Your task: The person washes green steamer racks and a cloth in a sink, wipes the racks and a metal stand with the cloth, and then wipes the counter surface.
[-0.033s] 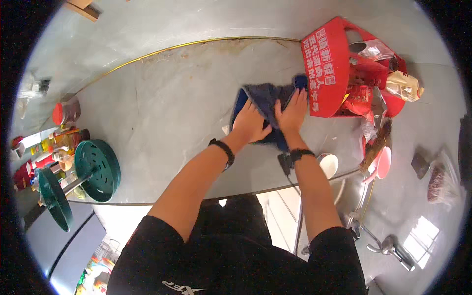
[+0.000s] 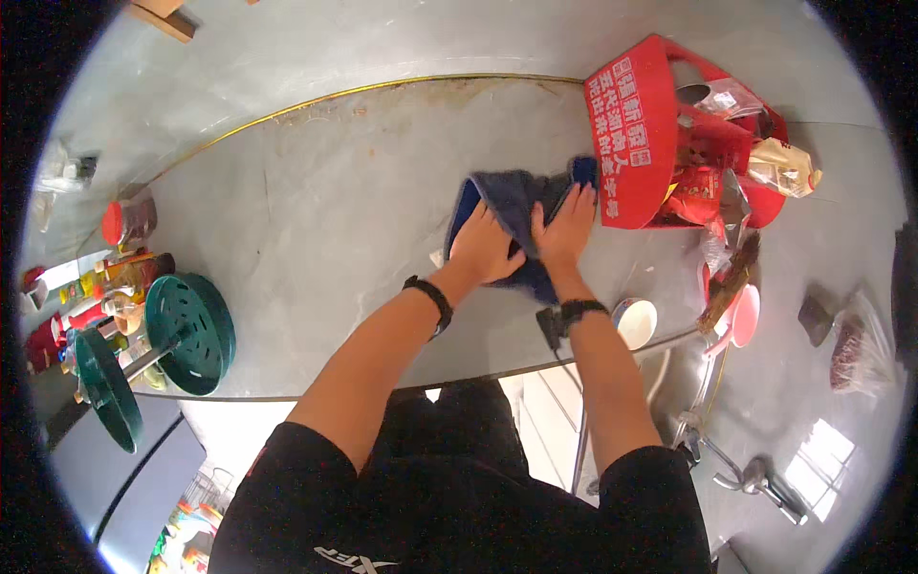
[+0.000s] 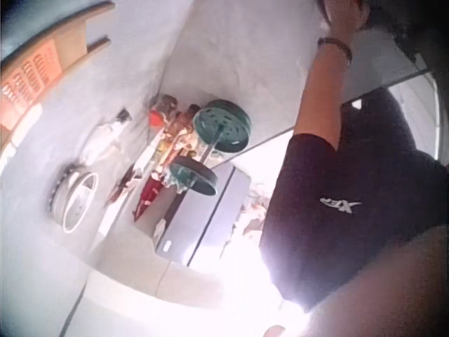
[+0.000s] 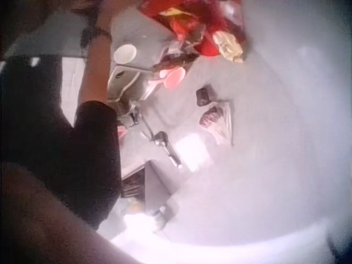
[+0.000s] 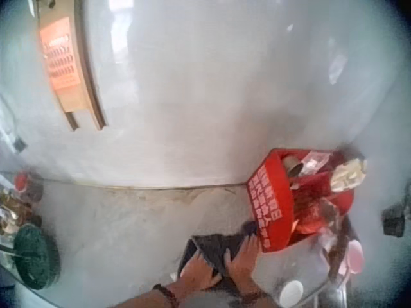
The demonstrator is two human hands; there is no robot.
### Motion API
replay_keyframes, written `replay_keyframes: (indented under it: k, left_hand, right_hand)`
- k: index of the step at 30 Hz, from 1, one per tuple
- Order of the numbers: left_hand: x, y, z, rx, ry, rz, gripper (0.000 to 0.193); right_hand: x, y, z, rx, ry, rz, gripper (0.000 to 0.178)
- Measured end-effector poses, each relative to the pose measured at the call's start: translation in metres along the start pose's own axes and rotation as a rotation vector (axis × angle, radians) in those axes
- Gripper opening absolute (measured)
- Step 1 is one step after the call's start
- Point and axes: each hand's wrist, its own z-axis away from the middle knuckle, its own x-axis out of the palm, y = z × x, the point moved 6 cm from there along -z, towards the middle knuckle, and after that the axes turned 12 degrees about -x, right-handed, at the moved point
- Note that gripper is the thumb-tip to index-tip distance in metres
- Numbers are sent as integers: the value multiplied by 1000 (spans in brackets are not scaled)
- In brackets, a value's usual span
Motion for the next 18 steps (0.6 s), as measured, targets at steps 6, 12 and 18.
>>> replay_keyframes:
  k: [6, 12, 18]
  left_hand:
    - [5, -1, 7, 32, -3, 75, 67]
    - [0, 1, -15, -175, -35, -102, 60]
    - [-2, -4, -54, -283, 86, -81, 59]
  right_hand:
    - [2, -8, -8, 139, -53, 23, 87]
    - [27, 9, -105, 95, -33, 84, 92]
    - [52, 28, -176, -120, -72, 60, 91]
